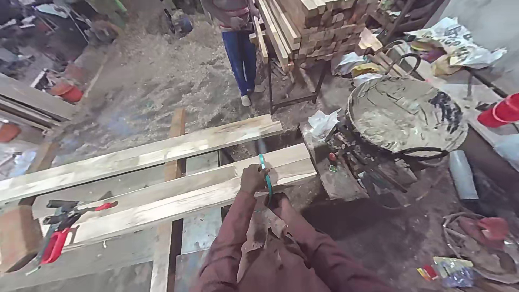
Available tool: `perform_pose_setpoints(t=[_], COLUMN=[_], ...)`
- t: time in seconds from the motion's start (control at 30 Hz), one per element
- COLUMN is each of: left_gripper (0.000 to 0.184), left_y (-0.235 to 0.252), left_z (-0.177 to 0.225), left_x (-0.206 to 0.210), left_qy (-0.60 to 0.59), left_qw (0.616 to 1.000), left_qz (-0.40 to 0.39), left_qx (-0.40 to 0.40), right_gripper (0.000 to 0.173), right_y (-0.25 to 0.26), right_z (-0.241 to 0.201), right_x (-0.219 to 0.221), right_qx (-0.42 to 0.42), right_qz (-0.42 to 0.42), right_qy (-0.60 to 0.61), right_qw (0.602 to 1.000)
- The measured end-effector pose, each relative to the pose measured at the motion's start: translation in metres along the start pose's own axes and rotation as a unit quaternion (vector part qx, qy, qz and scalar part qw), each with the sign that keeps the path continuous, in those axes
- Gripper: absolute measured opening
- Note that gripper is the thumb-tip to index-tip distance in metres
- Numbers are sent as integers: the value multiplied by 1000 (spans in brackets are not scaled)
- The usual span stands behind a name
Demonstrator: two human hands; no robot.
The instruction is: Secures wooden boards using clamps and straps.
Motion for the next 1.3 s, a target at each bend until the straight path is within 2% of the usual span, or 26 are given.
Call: perform_pose_setpoints(t=[0.13, 0.23, 0.37, 0.47, 0.53, 0.63, 0.7, 0.87, 0.93, 1.0, 1.07, 1.13, 1.23, 1.3], left_gripper=[39, 39, 39, 40, 40, 39, 38, 36, 36, 38, 39, 38, 35, 32], left_y=[-5, 0, 3, -15, -25, -23, -21, -31, -30, -28, -30, -30, -30, -29], left_z=[4, 17, 24, 21, 16, 10, 9, 0, -4, -4, -2, 1, 3, 6], left_x=[6, 8, 10, 18, 25, 24, 26, 40, 39, 36, 34, 35, 35, 36], left_qy=[16, 15, 19, 37, 20, -1, -8, -19, -41, -59, -59, -46, -31, -23], left_qw=[999, 998, 998, 998, 999, 999, 999, 999, 998, 998, 998, 999, 999, 998], left_qz=[29, 51, 56, 29, 38, 48, 46, 37, 29, 23, 18, 17, 27, 59], left_qx=[-4, -23, -37, -33, -21, -11, -8, 17, 25, 21, 11, -1, -13, -8], right_gripper=[26, 24, 18, 13, 13, 16, 18, 22, 26, 34, 40, 41, 41, 36], right_y=[13, -2, -14, 13, 22, -4, -18, 13, -1, -41, -84, -108, -96, -90], right_z=[-9, -17, -22, -20, -18, -22, -25, -25, -24, -28, -31, -32, -24, -25], right_x=[-11, 1, 13, -3, -10, 3, 11, 6, 10, 22, 37, 46, 37, 35], right_qx=[1, -1, 3, 17, 18, 37, 33, 42, 50, 32, -4, -36, -67, -84], right_qz=[18, -9, 4, 53, 60, 14, 22, 75, 56, 19, -3, 12, -19, -10], right_qy=[14, 3, -4, -105, -138, -76, -68, -194, -169, -182, -262, -345, -397, -411], right_qw=[1000, 1000, 1000, 993, 988, 996, 997, 977, 983, 983, 965, 938, 915, 908])
Point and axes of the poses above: each hand's wrist, its own y-axis towards the middle knuckle, its own x-axis out of the palm, z = x × y, the point moved 1 cm from there along y, towards the middle knuckle, and after that the axes turned 6 degrees about -z, right-handed, at the moved point
